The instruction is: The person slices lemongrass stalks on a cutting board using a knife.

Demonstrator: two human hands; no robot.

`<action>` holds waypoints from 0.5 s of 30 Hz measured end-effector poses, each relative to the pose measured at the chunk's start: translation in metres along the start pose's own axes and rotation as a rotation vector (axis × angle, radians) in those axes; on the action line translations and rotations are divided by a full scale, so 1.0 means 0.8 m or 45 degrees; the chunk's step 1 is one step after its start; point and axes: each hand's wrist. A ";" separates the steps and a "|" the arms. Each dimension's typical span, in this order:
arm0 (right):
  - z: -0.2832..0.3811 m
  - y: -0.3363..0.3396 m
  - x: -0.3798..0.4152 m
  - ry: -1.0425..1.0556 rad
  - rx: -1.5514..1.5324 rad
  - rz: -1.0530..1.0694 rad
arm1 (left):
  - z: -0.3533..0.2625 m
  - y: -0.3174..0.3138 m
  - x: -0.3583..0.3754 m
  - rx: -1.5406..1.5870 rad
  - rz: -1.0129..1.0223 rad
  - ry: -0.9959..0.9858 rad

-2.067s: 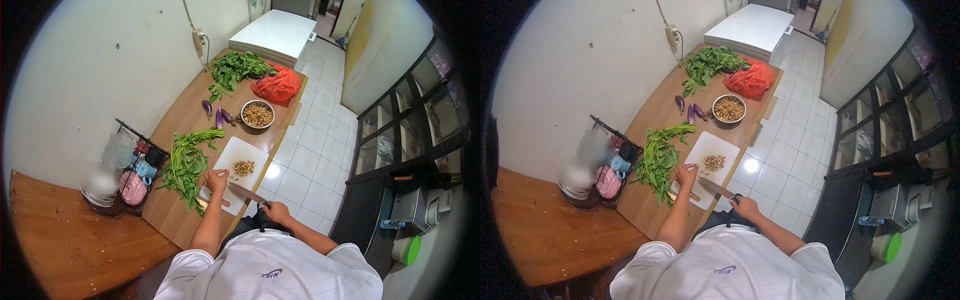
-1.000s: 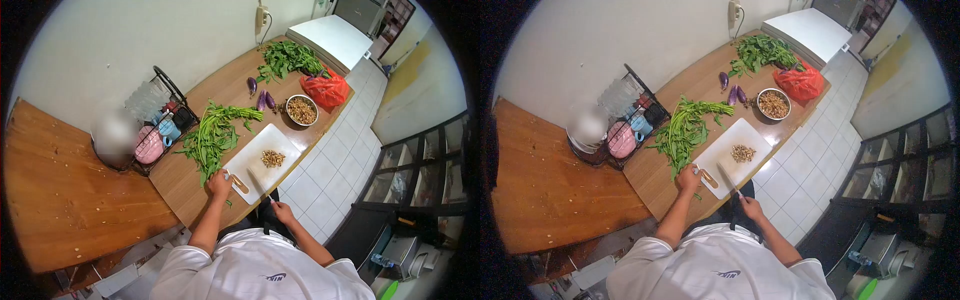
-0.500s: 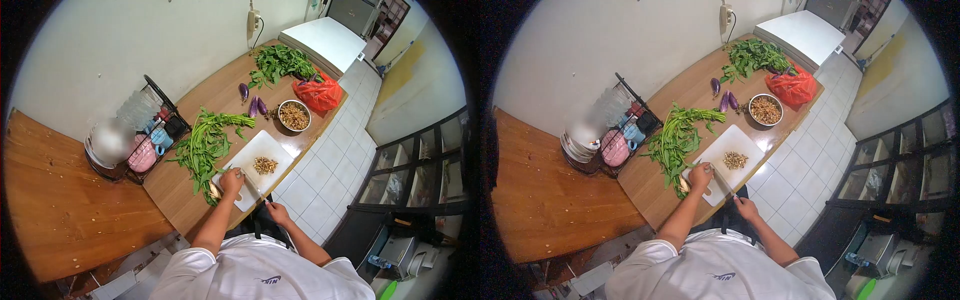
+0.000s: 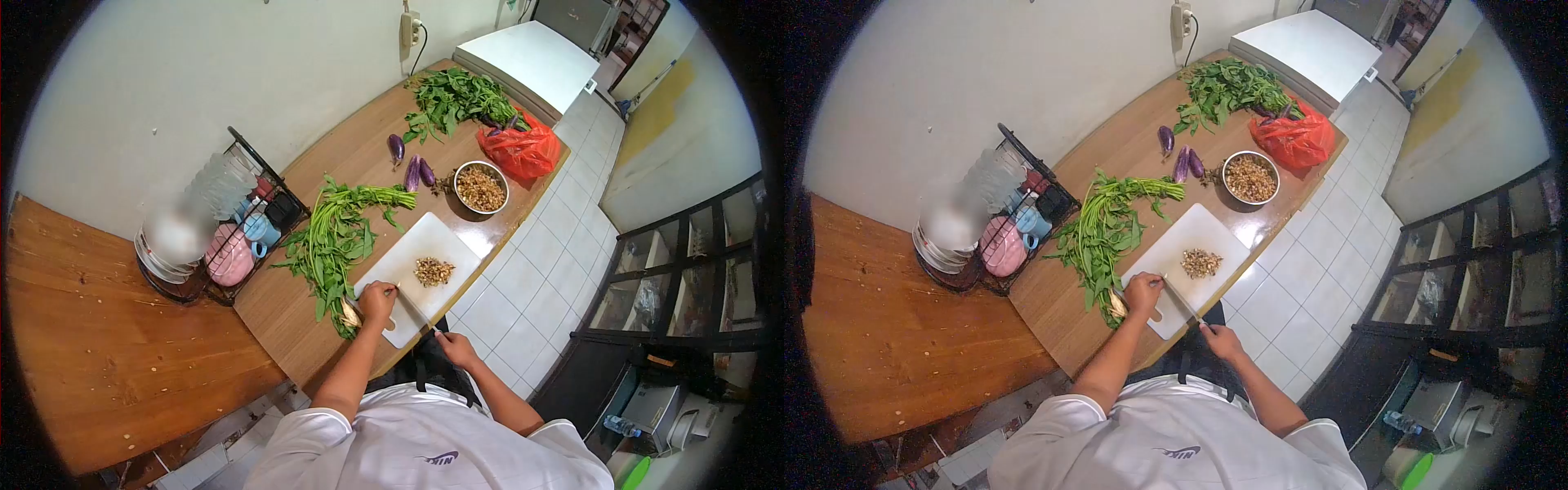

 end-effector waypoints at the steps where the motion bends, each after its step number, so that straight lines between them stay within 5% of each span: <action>1: 0.000 -0.001 0.000 0.010 -0.001 0.002 | 0.000 0.001 0.000 -0.001 -0.002 0.003; 15: 0.032 0.003 -0.018 -0.002 0.036 -0.015 | -0.003 0.001 -0.003 -0.058 0.062 0.071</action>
Point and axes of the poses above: each hand's wrist, its own x-axis away from the middle knuckle, its own y-axis out of the back of the hand, z = x × y, and after that the axes turned 3 degrees about y, right-handed
